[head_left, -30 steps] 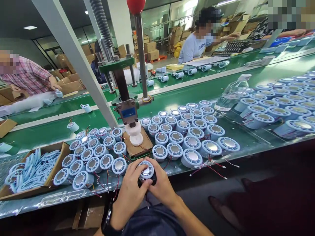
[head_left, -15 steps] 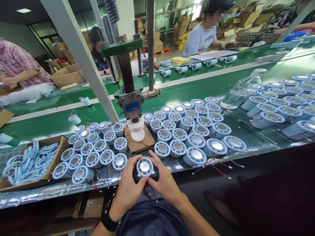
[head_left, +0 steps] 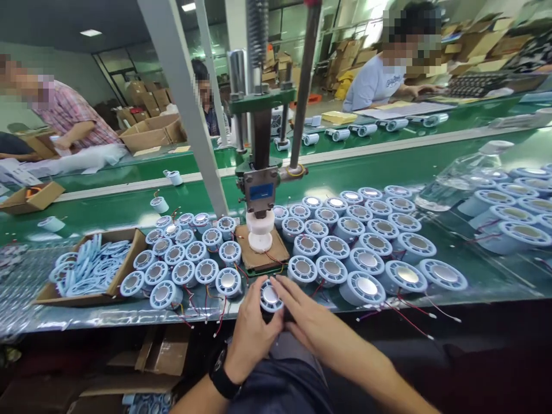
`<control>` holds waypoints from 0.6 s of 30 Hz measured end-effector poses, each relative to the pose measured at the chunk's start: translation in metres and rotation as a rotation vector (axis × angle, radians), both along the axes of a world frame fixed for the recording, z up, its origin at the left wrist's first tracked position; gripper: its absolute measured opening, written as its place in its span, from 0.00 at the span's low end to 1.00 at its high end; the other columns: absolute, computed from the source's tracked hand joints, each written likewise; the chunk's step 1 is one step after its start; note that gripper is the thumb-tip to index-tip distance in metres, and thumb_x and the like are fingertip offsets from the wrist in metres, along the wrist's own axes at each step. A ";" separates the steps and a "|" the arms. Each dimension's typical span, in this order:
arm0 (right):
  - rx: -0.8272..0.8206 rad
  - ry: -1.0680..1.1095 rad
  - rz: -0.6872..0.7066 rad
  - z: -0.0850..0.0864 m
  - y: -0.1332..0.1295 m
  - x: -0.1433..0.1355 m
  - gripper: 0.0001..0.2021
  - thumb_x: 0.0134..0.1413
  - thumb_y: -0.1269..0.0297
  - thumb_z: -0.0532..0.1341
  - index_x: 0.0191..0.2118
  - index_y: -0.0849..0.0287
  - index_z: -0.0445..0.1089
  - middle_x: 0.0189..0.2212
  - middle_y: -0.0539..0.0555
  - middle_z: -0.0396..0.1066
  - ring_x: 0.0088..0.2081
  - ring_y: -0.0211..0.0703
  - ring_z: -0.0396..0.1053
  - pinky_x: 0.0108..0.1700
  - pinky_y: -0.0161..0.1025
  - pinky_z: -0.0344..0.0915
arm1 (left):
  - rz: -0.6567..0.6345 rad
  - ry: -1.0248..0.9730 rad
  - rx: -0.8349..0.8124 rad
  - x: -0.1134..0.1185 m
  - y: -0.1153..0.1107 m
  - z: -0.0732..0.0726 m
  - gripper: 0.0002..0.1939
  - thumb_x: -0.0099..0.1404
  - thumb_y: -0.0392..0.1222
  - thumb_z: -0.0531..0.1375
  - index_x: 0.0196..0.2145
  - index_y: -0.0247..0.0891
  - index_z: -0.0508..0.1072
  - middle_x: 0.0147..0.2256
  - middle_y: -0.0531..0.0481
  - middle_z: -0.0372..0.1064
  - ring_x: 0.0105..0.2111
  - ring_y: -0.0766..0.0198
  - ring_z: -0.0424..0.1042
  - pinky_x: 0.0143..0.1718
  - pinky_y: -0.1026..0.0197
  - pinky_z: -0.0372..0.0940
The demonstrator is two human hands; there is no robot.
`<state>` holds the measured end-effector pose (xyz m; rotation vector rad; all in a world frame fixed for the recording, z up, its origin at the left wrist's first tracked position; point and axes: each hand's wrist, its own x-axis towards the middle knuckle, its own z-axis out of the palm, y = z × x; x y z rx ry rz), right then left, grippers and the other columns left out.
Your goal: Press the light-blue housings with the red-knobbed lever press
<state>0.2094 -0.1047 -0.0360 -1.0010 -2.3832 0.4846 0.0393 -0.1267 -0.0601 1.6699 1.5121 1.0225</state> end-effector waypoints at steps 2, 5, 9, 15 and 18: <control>0.194 0.026 -0.025 0.051 0.014 0.012 0.34 0.61 0.72 0.52 0.71 0.53 0.44 0.64 0.58 0.56 0.64 0.51 0.61 0.62 0.48 0.68 | 0.018 0.010 0.025 -0.004 0.004 0.015 0.30 0.55 0.36 0.62 0.56 0.35 0.67 0.54 0.41 0.70 0.55 0.51 0.70 0.60 0.49 0.63; 0.470 0.125 -0.180 0.154 0.054 0.018 0.29 0.62 0.69 0.56 0.67 0.56 0.53 0.61 0.57 0.60 0.63 0.52 0.60 0.65 0.54 0.62 | 0.078 0.015 0.080 -0.019 0.018 0.049 0.27 0.53 0.38 0.64 0.52 0.36 0.71 0.49 0.44 0.74 0.49 0.53 0.74 0.55 0.52 0.67; 0.536 0.227 -0.470 0.275 0.129 0.000 0.25 0.64 0.66 0.57 0.64 0.64 0.56 0.58 0.60 0.62 0.58 0.47 0.63 0.59 0.47 0.65 | 0.126 0.034 0.104 -0.048 0.062 0.084 0.24 0.53 0.39 0.65 0.49 0.36 0.73 0.43 0.46 0.77 0.43 0.55 0.76 0.48 0.54 0.69; 0.315 0.458 -0.342 0.322 0.199 -0.036 0.19 0.68 0.71 0.43 0.51 0.74 0.67 0.41 0.60 0.72 0.26 0.24 0.67 0.29 0.27 0.62 | 0.090 -0.019 0.116 -0.069 0.119 0.083 0.23 0.52 0.37 0.68 0.47 0.32 0.74 0.43 0.42 0.76 0.43 0.53 0.75 0.47 0.53 0.69; 0.360 0.512 -0.362 0.315 0.203 -0.039 0.17 0.65 0.73 0.45 0.45 0.76 0.68 0.37 0.60 0.73 0.22 0.21 0.64 0.26 0.24 0.58 | -0.023 -0.065 0.106 -0.062 0.129 0.075 0.25 0.50 0.36 0.69 0.48 0.32 0.74 0.44 0.42 0.76 0.43 0.53 0.75 0.48 0.53 0.68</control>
